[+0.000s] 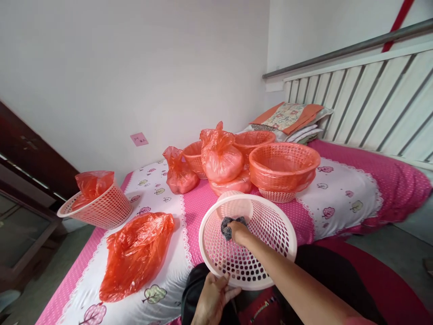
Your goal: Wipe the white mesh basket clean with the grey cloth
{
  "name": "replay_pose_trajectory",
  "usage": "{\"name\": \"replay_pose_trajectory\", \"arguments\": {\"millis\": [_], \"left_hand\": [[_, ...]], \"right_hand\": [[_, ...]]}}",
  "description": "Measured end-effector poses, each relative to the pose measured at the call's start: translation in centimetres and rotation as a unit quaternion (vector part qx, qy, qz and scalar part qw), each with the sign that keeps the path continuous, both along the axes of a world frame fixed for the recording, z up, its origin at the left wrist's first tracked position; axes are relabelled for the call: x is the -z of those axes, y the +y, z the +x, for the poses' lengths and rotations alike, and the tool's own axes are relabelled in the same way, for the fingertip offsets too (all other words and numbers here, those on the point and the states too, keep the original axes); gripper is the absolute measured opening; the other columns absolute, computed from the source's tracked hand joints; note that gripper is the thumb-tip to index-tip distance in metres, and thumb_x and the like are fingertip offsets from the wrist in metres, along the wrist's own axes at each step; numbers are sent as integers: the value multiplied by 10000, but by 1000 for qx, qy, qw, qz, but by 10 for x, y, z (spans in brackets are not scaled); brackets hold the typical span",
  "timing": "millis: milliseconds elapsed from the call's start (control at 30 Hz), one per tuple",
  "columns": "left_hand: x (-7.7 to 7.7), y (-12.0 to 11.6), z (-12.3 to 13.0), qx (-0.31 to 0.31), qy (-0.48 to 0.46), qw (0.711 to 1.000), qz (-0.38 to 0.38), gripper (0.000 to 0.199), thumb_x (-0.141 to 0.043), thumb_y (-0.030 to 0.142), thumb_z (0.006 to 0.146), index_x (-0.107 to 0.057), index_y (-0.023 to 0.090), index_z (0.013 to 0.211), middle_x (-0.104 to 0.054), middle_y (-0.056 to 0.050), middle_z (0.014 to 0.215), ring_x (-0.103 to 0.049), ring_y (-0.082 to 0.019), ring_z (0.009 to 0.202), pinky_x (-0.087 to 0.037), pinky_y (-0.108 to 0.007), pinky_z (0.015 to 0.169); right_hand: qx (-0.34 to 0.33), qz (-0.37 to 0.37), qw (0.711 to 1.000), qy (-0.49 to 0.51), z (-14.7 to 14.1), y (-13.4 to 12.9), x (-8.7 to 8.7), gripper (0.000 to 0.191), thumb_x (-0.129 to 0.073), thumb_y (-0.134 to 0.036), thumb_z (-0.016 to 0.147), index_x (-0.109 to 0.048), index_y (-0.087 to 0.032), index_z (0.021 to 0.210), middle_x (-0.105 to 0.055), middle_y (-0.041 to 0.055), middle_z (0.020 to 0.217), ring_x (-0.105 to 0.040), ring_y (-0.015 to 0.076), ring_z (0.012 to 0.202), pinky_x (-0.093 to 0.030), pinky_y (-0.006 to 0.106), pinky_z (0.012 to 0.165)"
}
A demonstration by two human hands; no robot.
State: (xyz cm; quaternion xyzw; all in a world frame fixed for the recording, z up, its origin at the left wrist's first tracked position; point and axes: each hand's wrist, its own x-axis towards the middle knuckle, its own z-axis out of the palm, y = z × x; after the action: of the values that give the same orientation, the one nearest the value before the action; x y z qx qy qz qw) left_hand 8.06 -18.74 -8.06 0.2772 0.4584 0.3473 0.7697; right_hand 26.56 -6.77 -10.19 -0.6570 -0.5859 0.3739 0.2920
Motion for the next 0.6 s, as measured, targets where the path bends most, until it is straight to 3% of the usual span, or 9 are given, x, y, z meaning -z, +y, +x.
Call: {"name": "replay_pose_trajectory", "arguments": {"millis": [133,233,300,433,500,600], "left_hand": [[-2,1,0,15,-8,1000,5,229,-853,315,804,-757,175,957,-853,-65,929,-785,-233,836,-629,-406,908],[-9,1,1,28,-11,999,10,318,-783,445,871,-759,165,1021,-856,-90,1006,-791,-253,920,-619,-401,930],[-15,1,2,34,-10,999,10,373,-741,511,893,-760,165,1032,-856,-93,1005,-790,-257,958,-603,-398,958],[-23,1,5,51,-5,998,23,521,-701,639,870,-767,142,1013,-848,-104,903,-784,-264,901,-590,-405,933],[-24,0,6,50,11,998,35,550,-721,683,823,-763,149,949,-833,-83,834,-768,-250,829,-589,-383,879],[-24,-3,7,30,50,997,43,546,-740,725,769,-727,181,809,-793,-40,730,-738,-226,740,-574,-340,782]], "right_hand": [[-32,17,999,15,-2,-20,-11,323,-692,-381,985,-677,-167,1226,-694,82,1229,-692,232,1037,-600,416,884],[-70,31,997,16,3,-45,-21,152,-673,-122,891,-758,-164,1010,-752,74,1068,-689,219,988,-537,333,882],[-107,38,993,18,8,-63,-29,303,-582,17,774,-781,-178,892,-776,57,964,-685,195,931,-496,281,853],[-190,43,981,21,18,-97,-48,366,-519,2,690,-794,-196,826,-784,25,897,-682,171,850,-458,247,784],[-223,29,974,20,21,-110,-61,315,-538,-31,678,-782,-197,788,-785,22,887,-692,177,848,-449,245,767],[-239,-13,971,-2,27,-128,-80,212,-546,-34,650,-680,-198,647,-717,0,710,-666,168,739,-416,242,676]]}}
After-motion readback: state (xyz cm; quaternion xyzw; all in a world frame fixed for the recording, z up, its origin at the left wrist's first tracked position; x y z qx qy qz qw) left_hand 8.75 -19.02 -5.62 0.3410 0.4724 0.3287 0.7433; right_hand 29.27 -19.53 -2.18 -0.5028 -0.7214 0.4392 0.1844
